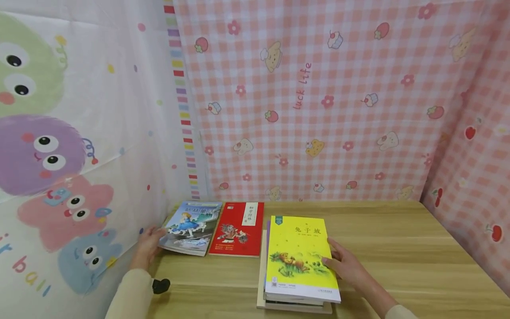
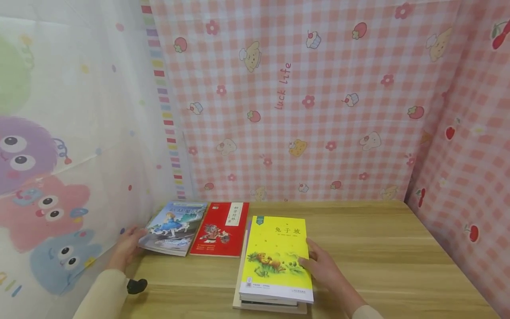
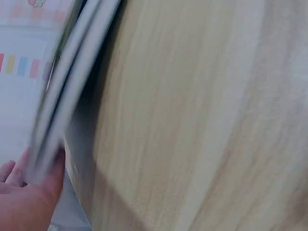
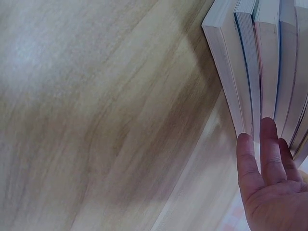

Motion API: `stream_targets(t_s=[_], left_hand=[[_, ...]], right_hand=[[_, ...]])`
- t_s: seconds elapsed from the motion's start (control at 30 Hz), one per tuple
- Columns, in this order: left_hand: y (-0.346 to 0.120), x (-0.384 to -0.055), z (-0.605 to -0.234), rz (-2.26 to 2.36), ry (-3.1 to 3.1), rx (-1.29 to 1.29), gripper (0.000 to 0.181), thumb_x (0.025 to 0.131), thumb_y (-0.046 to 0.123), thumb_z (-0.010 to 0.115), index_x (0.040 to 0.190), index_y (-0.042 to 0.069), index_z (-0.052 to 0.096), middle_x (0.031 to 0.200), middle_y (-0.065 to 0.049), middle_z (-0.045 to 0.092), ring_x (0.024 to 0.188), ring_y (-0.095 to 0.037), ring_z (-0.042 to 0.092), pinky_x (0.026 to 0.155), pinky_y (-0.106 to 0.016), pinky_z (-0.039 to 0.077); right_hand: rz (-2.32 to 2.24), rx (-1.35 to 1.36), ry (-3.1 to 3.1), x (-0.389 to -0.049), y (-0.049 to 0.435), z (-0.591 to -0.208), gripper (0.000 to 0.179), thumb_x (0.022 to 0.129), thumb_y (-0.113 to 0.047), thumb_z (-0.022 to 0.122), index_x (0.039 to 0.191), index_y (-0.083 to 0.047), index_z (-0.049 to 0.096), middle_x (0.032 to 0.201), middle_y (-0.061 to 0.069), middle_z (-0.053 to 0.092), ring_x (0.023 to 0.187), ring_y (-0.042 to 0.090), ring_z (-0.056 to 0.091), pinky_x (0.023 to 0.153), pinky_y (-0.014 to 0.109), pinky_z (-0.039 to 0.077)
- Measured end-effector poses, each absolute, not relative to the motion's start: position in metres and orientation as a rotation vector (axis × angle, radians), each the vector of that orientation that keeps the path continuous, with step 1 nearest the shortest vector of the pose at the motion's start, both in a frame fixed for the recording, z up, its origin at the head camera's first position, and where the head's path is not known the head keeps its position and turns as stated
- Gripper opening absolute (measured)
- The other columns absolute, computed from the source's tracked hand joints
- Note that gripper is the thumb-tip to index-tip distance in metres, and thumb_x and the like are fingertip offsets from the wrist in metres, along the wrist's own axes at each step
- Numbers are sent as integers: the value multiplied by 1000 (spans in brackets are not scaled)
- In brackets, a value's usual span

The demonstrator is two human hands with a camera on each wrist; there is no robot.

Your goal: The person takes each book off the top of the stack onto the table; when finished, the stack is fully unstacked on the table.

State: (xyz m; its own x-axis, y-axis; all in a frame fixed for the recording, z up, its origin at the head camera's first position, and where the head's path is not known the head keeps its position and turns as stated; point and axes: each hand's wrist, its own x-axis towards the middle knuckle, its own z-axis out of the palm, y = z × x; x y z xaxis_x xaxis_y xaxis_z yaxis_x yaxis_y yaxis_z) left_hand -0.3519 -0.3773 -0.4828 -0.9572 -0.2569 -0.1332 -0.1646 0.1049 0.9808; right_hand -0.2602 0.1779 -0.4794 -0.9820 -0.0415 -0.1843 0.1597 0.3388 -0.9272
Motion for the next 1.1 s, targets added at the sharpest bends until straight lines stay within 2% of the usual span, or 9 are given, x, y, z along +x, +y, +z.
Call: stream_targets(t_s=[0.07,0.1,0.17,0.4,0.6,0.7,0.77,0.93,1.1], left_hand=[[-375,-351,-481,-1930,-2351,404,73,103,11,49,155,-6,1,155,-33,20,143,-42,25,115,-47,27],[-374,-351,-481,-1886,-2387,389,73,102,11,50,155,-7,3,155,-34,21,144,-44,21,117,-50,20],[-372,-351,-479,-1785,-2461,368,72,102,13,51,154,-8,7,154,-34,22,144,-47,20,117,-52,19],[-352,-351,-472,-1711,-2506,360,74,101,20,57,155,-5,13,156,-32,22,142,-46,23,115,-55,24],[-327,-352,-464,-1803,-2419,308,69,100,13,57,153,-9,18,150,-36,27,139,-48,28,114,-55,25],[-314,-350,-461,-1847,-2376,274,65,101,11,56,152,-9,21,147,-36,32,135,-47,34,111,-55,30],[-305,-349,-459,-1847,-2374,242,63,101,11,56,151,-9,24,144,-36,37,130,-44,40,105,-52,38],[-280,-346,-461,-1861,-2384,172,58,100,10,57,148,-10,31,137,-33,46,113,-32,54,91,-41,49],[-249,-343,-463,-1954,-2376,115,59,99,12,60,148,-8,34,137,-33,48,112,-36,56,93,-49,50]], right_hand=[[-1717,103,2422,-259,178,-479,73,99,-15,61,158,-5,19,140,33,46,89,23,68,72,39,57],[-1718,102,2425,-259,178,-478,73,99,-15,61,158,-5,19,140,33,46,89,23,68,72,39,57],[-1716,99,2432,-259,178,-478,73,99,-16,61,158,-5,19,141,33,46,89,23,68,72,39,57],[-1728,104,2428,-261,177,-482,73,99,-16,61,158,-6,19,142,33,45,89,23,68,71,39,57],[-1741,127,2420,-261,177,-483,73,99,-16,62,157,-5,20,140,31,47,88,23,68,70,39,57],[-1734,124,2434,-260,178,-481,73,98,-17,63,157,-4,21,139,32,48,88,22,68,70,38,57],[-1735,123,2438,-260,177,-481,73,98,-16,63,156,-3,22,137,32,49,88,22,68,69,38,57],[-1730,123,2448,-260,176,-484,73,97,-16,64,156,-2,23,134,33,51,86,22,66,68,37,56],[-1700,148,2461,-261,177,-483,74,97,-20,65,156,-4,24,138,34,47,87,21,66,70,37,56]])
